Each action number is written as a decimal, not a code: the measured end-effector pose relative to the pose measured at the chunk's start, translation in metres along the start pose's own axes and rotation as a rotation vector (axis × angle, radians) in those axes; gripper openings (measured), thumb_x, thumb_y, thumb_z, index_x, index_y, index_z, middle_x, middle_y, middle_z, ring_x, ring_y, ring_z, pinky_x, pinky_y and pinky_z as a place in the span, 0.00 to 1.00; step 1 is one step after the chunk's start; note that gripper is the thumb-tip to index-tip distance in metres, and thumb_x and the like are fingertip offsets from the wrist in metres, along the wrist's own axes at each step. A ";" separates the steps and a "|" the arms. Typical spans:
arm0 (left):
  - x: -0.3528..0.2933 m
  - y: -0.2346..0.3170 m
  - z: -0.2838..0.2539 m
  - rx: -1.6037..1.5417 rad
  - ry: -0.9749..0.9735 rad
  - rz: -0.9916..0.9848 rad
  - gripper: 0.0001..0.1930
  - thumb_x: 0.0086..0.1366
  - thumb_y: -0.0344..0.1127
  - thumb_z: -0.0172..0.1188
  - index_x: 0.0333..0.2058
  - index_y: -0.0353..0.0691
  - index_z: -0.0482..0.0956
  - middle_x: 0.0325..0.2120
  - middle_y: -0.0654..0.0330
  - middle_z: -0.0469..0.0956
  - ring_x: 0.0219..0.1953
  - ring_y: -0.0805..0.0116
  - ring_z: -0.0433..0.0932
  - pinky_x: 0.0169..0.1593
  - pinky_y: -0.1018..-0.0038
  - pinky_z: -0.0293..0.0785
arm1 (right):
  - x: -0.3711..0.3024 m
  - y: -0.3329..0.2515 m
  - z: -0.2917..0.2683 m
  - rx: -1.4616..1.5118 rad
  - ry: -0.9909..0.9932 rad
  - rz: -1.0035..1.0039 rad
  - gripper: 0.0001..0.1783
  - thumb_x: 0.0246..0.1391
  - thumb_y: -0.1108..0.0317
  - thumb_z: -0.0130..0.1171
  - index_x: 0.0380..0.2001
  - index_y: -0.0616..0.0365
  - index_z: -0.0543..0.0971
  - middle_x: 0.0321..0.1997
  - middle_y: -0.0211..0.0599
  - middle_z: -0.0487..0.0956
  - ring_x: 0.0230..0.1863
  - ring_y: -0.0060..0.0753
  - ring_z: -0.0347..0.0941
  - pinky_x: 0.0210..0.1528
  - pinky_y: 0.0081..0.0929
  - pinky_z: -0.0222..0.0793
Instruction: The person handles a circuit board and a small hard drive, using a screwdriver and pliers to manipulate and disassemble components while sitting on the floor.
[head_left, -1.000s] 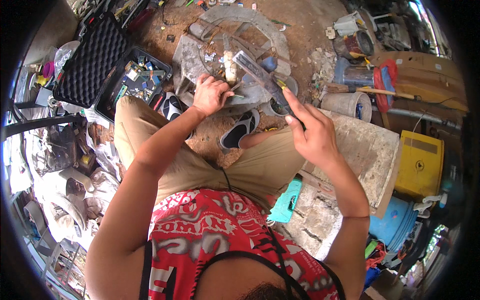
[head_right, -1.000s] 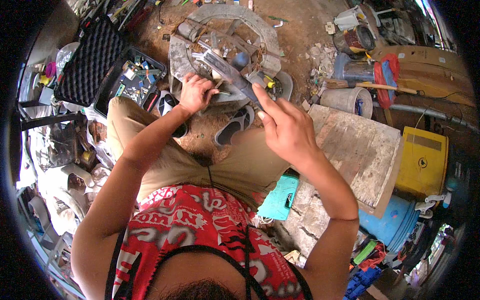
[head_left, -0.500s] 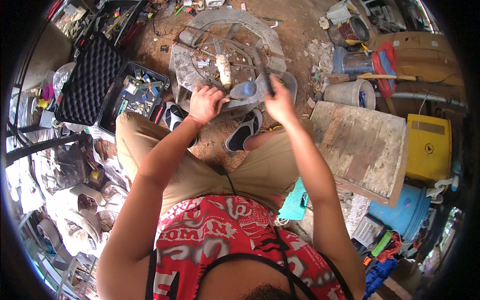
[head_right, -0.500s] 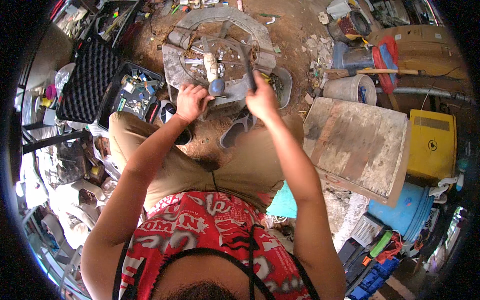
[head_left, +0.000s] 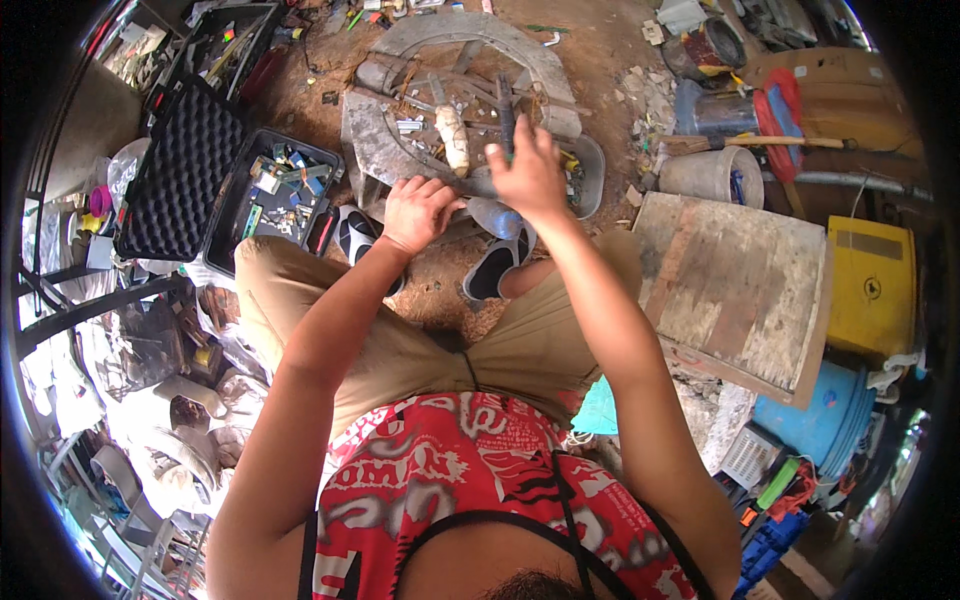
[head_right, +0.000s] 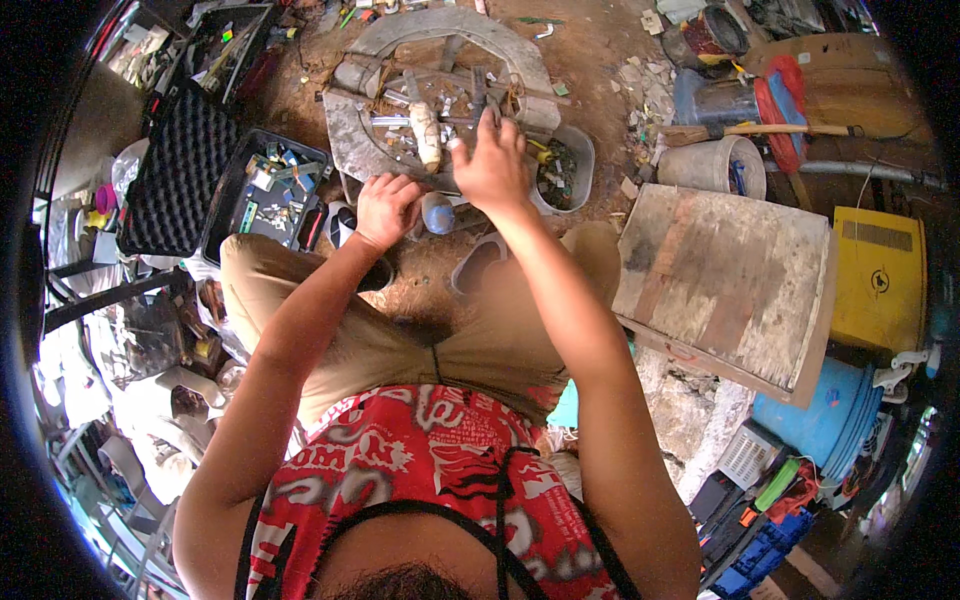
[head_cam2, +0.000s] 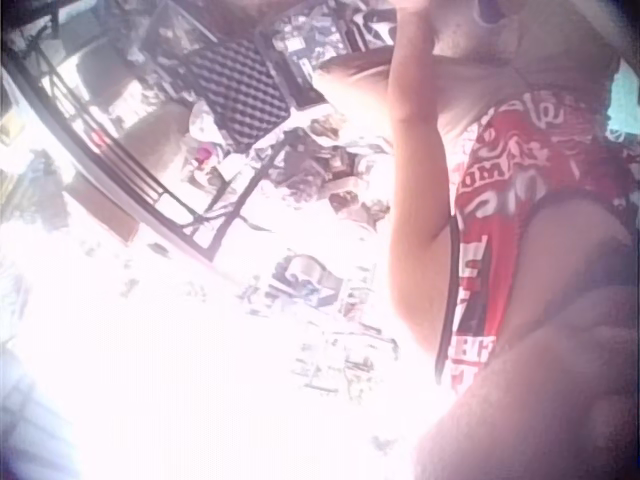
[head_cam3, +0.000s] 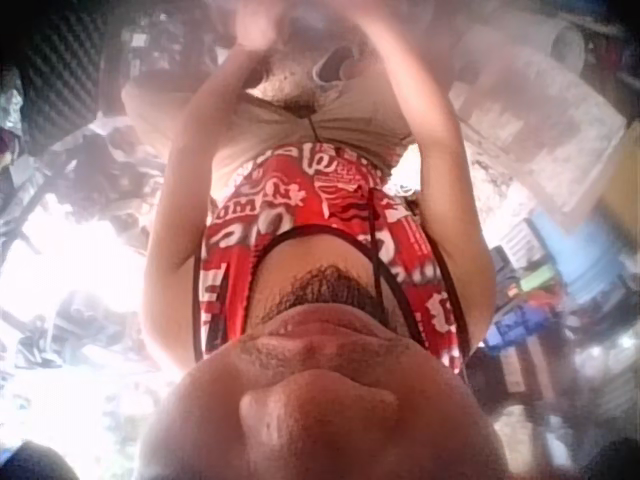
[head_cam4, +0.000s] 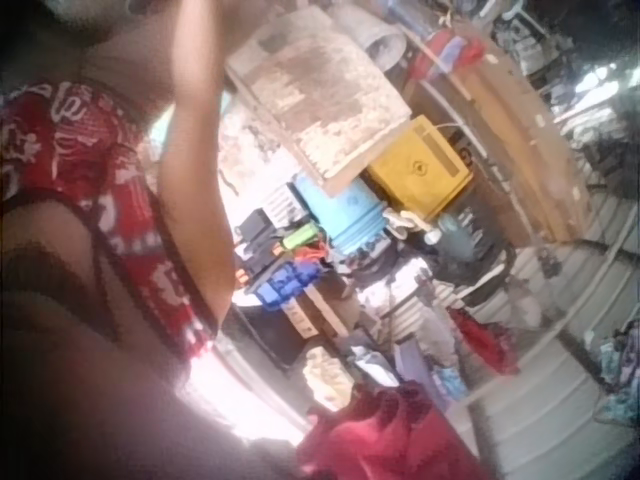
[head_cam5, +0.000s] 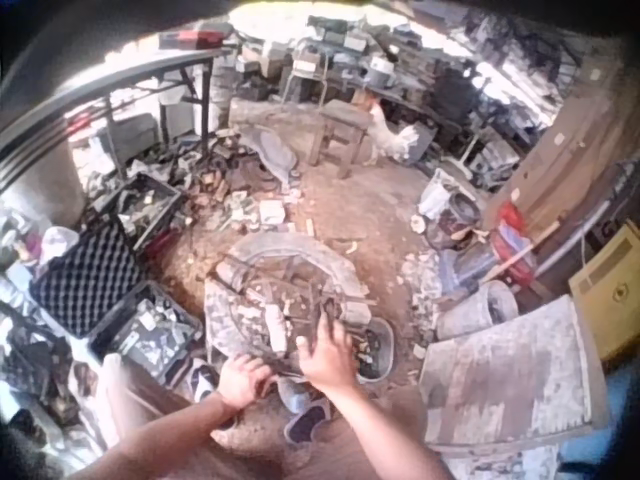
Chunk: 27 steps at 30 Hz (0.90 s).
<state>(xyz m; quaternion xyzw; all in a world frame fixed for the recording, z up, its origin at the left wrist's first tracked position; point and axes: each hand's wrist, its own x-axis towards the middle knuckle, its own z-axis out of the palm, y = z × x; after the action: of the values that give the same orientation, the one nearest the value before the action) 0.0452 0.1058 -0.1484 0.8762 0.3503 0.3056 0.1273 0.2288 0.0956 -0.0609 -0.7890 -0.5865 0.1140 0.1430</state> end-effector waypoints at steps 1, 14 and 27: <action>0.000 0.000 -0.001 -0.015 0.010 0.011 0.05 0.53 0.39 0.62 0.30 0.50 0.79 0.26 0.66 0.74 0.31 0.64 0.72 0.35 0.67 0.66 | -0.007 0.007 -0.017 0.120 0.078 -0.190 0.36 0.55 0.59 0.52 0.64 0.60 0.58 0.62 0.58 0.62 0.62 0.60 0.60 0.61 0.48 0.59; -0.011 0.019 -0.020 -0.094 0.241 -0.415 0.32 0.52 0.50 0.68 0.49 0.38 0.68 0.40 0.51 0.71 0.48 0.53 0.67 0.53 0.60 0.62 | -0.081 -0.019 -0.076 0.663 -0.040 -0.449 0.15 0.46 0.67 0.69 0.37 0.58 0.77 0.42 0.41 0.80 0.46 0.43 0.77 0.50 0.34 0.71; -0.004 0.031 0.003 -0.407 0.032 -0.973 0.32 0.61 0.42 0.60 0.54 0.31 0.55 0.30 0.42 0.79 0.36 0.44 0.79 0.43 0.59 0.73 | -0.108 -0.010 -0.055 0.751 0.111 -0.481 0.15 0.47 0.69 0.67 0.37 0.60 0.75 0.42 0.44 0.79 0.44 0.45 0.77 0.47 0.34 0.72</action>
<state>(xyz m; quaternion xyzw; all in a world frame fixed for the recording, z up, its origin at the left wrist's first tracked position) 0.0619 0.0808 -0.1390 0.5650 0.6521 0.2862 0.4167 0.2081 -0.0099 -0.0048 -0.5283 -0.6627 0.2402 0.4733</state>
